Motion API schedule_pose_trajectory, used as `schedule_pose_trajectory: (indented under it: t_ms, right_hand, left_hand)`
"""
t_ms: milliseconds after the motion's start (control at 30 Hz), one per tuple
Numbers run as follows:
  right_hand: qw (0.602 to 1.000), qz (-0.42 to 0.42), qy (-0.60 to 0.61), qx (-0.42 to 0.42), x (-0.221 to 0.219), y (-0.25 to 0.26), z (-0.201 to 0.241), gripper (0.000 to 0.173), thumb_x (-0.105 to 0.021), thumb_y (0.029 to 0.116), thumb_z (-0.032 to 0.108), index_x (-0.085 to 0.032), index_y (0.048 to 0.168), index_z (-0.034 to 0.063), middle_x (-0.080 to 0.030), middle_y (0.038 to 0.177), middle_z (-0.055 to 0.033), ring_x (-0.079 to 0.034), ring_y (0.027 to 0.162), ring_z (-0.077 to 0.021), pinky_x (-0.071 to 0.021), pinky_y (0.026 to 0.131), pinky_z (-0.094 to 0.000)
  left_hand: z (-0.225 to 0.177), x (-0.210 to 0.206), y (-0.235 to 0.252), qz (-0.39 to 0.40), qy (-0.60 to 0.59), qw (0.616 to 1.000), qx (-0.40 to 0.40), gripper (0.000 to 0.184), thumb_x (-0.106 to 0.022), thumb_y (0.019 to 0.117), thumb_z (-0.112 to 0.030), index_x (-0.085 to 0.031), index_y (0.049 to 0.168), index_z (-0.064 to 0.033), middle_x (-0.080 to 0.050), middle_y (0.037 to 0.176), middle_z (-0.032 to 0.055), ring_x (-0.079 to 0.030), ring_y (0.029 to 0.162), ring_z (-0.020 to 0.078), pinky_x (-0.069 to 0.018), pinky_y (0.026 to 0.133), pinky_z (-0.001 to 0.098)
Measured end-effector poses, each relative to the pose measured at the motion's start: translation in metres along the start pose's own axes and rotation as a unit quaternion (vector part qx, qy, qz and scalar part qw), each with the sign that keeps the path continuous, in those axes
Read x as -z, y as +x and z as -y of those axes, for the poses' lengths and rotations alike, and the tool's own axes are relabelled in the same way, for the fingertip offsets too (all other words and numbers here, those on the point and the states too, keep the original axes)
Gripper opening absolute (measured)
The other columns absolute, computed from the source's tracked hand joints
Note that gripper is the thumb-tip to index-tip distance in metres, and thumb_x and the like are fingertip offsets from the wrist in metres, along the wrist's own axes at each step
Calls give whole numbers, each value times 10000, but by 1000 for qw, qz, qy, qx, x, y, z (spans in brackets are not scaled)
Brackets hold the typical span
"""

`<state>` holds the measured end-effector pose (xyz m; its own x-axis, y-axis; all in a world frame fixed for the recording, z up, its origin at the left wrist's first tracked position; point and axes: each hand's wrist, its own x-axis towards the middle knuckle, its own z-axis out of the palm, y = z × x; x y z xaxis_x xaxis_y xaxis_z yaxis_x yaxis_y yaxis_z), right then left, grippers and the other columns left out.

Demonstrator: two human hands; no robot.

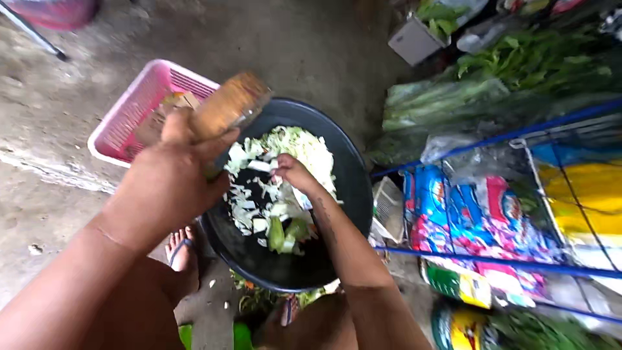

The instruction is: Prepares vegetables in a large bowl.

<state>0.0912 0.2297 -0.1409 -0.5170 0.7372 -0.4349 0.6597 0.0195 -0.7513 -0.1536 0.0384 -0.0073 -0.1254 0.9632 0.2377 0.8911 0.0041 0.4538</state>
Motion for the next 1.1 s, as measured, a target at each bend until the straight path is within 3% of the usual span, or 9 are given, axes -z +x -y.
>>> schedule_pose_trajectory:
  t_ms: [100, 200, 367, 433, 467, 533, 867, 967, 1100]
  right_hand:
    - [981, 133, -132, -47, -5, -58, -19, 392, -514, 1040, 53, -529, 1430, 27, -670, 1151, -195, -685, 873, -236, -582, 792, -426]
    - [978, 106, -171, -62, -11, -94, -42, 390, -521, 989, 19, -555, 1378, 4, -598, 1365, -242, -608, 1241, -330, -488, 1045, -515]
    - [982, -42, 169, -77, -31, -113, -80, 368, -663, 1001, 217, -517, 1298, 55, -561, 832, -14, -451, 544, -57, -407, 495, -229]
    - [993, -45, 84, -65, -32, -118, -80, 491, -711, 961, 242, -543, 1374, 37, -645, 996, -86, -566, 715, -124, -495, 636, -299]
    - [997, -23, -24, -77, -33, -120, -79, 538, -754, 934, 240, -569, 1385, 13, -668, 1202, -169, -660, 994, -233, -565, 880, -418]
    - [961, 49, -242, -126, -43, -122, -82, 525, -720, 943, 255, -589, 1403, 38, -575, 1425, -235, -579, 1301, -387, -469, 1077, -607]
    - [984, 129, -117, -35, 16, -233, -33, 243, -693, 933, 106, -686, 1125, -43, -686, 1023, -192, -659, 952, -261, -539, 888, -482]
    - [949, 232, -207, -60, 5, -246, -13, 434, -774, 925, 199, -667, 1299, 4, -633, 1298, -221, -584, 1237, -360, -447, 1088, -553]
    - [971, 78, -204, 100, -22, -176, -2, 408, -687, 982, 249, -669, 1334, 43, -595, 1438, -178, -526, 1385, -312, -408, 1179, -491]
  left_hand:
    - [-7, -1, 1, 3, 18, 1000, -3, 564, -756, 881, -318, -626, 1429, -324, -339, 1534, 321, -656, 720, 435, -532, 556, 616]
    - [-14, -6, 2, -2, 5, 1000, -22, 535, -764, 860, -254, -666, 1386, -281, -351, 1514, 366, -671, 788, 499, -536, 596, 653]
    - [-27, -10, 3, 40, 14, 999, -1, 544, -774, 876, -264, -652, 1404, -315, -327, 1555, 335, -666, 946, 501, -550, 700, 661]
    - [-30, -13, 3, 57, 23, 998, 7, 547, -749, 890, -292, -633, 1423, -336, -313, 1562, 331, -669, 947, 480, -556, 703, 640]
    - [-31, -15, 3, 61, 25, 998, 9, 545, -739, 889, -293, -634, 1422, -338, -318, 1557, 328, -673, 931, 467, -557, 695, 632]
    - [-34, -16, 3, 74, 30, 997, 15, 542, -729, 900, -293, -626, 1429, -349, -329, 1555, 318, -675, 942, 457, -561, 711, 620]
    - [-35, -19, 6, 84, 33, 996, 15, 531, -714, 912, -302, -623, 1434, -343, -323, 1570, 314, -670, 985, 472, -558, 729, 632]
    - [-31, -20, 4, 54, 21, 998, 10, 524, -745, 886, -271, -658, 1399, -322, -357, 1551, 318, -675, 953, 465, -563, 711, 627]
    - [-26, -17, 4, 31, 27, 999, -15, 540, -744, 880, -265, -649, 1407, -339, -346, 1562, 311, -696, 862, 426, -572, 662, 599]
